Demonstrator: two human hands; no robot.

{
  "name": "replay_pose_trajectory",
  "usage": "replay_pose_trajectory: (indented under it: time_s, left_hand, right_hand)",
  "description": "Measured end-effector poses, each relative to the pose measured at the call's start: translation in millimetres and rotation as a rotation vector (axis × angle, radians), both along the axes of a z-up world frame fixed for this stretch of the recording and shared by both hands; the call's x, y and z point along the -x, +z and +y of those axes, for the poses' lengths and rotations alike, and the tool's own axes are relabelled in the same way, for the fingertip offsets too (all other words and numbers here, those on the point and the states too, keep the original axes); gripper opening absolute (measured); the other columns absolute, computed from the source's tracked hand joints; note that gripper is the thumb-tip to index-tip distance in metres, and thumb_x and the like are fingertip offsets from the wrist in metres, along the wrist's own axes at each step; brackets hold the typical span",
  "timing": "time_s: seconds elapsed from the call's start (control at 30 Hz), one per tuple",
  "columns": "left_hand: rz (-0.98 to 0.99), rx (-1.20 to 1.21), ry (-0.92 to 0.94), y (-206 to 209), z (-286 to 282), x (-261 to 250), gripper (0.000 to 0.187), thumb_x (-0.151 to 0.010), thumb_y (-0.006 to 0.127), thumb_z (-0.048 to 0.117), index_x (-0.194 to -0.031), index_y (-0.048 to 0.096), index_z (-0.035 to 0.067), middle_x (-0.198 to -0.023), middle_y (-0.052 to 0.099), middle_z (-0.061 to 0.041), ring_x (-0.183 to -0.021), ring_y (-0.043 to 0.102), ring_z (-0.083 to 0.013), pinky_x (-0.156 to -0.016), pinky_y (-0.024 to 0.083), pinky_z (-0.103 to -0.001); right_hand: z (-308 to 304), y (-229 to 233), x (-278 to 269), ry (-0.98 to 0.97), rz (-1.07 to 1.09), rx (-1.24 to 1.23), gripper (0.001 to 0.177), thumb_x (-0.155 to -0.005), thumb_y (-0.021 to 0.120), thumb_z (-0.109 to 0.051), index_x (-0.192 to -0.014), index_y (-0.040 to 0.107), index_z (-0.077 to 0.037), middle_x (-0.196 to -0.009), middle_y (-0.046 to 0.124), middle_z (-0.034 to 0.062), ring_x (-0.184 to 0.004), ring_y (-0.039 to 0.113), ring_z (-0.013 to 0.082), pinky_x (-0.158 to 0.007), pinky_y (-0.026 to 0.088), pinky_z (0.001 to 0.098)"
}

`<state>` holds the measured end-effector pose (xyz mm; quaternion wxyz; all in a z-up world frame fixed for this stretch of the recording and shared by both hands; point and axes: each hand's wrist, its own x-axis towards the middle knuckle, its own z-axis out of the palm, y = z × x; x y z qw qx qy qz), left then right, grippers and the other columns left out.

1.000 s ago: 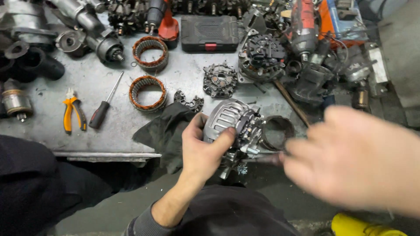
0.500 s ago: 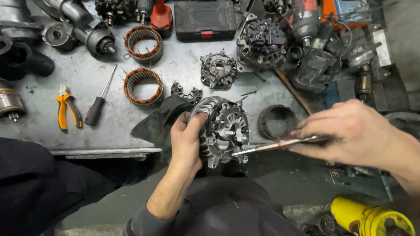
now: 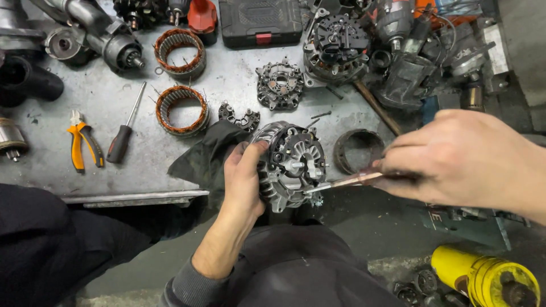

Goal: The person uses a screwdriver to work on a metallic mechanical part on a cluttered workbench. They then pick up a copper-wound stator, inspect it, and place it over the metallic part to align them.

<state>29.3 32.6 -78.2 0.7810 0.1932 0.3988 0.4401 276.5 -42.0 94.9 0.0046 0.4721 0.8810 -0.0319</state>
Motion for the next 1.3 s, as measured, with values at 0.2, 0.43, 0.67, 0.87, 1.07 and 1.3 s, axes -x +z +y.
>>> replay_pose_trajectory:
  time_s: [0.2, 0.43, 0.67, 0.87, 1.07, 1.3]
  left_hand:
    - [0.024, -0.001, -0.050, -14, -3, 0, 0.026, -0.088, 0.066, 0.013, -0.107, 0.064, -0.004, -0.096, 0.074, -0.012, -0.081, 0.071, -0.0181, -0.074, 0.060, -0.032]
    - [-0.059, 0.068, -0.070, -19, 2, 12, 0.031, -0.090, 0.060, 0.018, -0.108, 0.064, -0.007, -0.098, 0.073, -0.015, -0.083, 0.072, -0.0229, -0.076, 0.061, -0.039]
    - [-0.251, 0.221, -0.109, 2, 10, 20, 0.048, -0.089, 0.047, 0.034, -0.115, 0.066, -0.002, -0.106, 0.075, -0.018, -0.094, 0.074, -0.0295, -0.087, 0.062, -0.047]
    - [-0.170, 0.130, 0.107, -22, 15, 30, 0.043, -0.093, 0.049, 0.029, -0.114, 0.065, -0.004, -0.105, 0.074, -0.016, -0.091, 0.073, -0.0263, -0.084, 0.061, -0.042]
    - [0.090, -0.180, 0.217, -32, 16, 31, 0.030, -0.093, 0.059, 0.017, -0.113, 0.062, -0.005, -0.101, 0.071, -0.012, -0.087, 0.069, -0.0194, -0.079, 0.059, -0.035]
    - [0.137, -0.218, 0.237, -36, 22, 39, 0.031, -0.095, 0.057, 0.019, -0.113, 0.060, -0.006, -0.104, 0.070, -0.016, -0.090, 0.069, -0.0246, -0.081, 0.059, -0.040]
  right_hand:
    - [31, -17, -7, -0.116, -0.080, 0.262, 0.030, -0.073, 0.084, -0.046, -0.078, 0.079, -0.017, -0.060, 0.071, 0.0004, -0.055, 0.067, 0.0228, -0.051, 0.050, 0.0392]
    - [41, -38, -9, -0.153, 0.329, 0.326, 0.029, -0.062, 0.093, -0.032, -0.075, 0.082, -0.009, -0.051, 0.067, 0.0074, -0.035, 0.059, 0.0195, -0.037, 0.043, 0.0348]
    - [-8, -79, -14, -0.144, 0.572, 0.131, 0.021, -0.069, 0.088, -0.025, -0.078, 0.079, -0.008, -0.067, 0.075, 0.0026, -0.046, 0.065, 0.0080, -0.041, 0.047, 0.0215]
    - [-57, -96, 16, -0.112, 0.459, -0.279, 0.021, -0.070, 0.090, -0.025, -0.077, 0.077, -0.010, -0.078, 0.076, 0.0055, -0.057, 0.065, 0.0094, -0.047, 0.044, 0.0242]
    - [-55, -70, 51, -0.123, 0.279, -0.399, 0.022, -0.072, 0.091, -0.020, -0.079, 0.074, -0.008, -0.083, 0.076, 0.0069, -0.058, 0.063, 0.0151, -0.050, 0.036, 0.0311]
    - [-43, -67, 52, -0.062, 0.085, -0.436, 0.023, -0.073, 0.093, -0.022, -0.084, 0.077, -0.007, -0.084, 0.078, 0.0069, -0.054, 0.061, 0.0135, -0.048, 0.036, 0.0319]
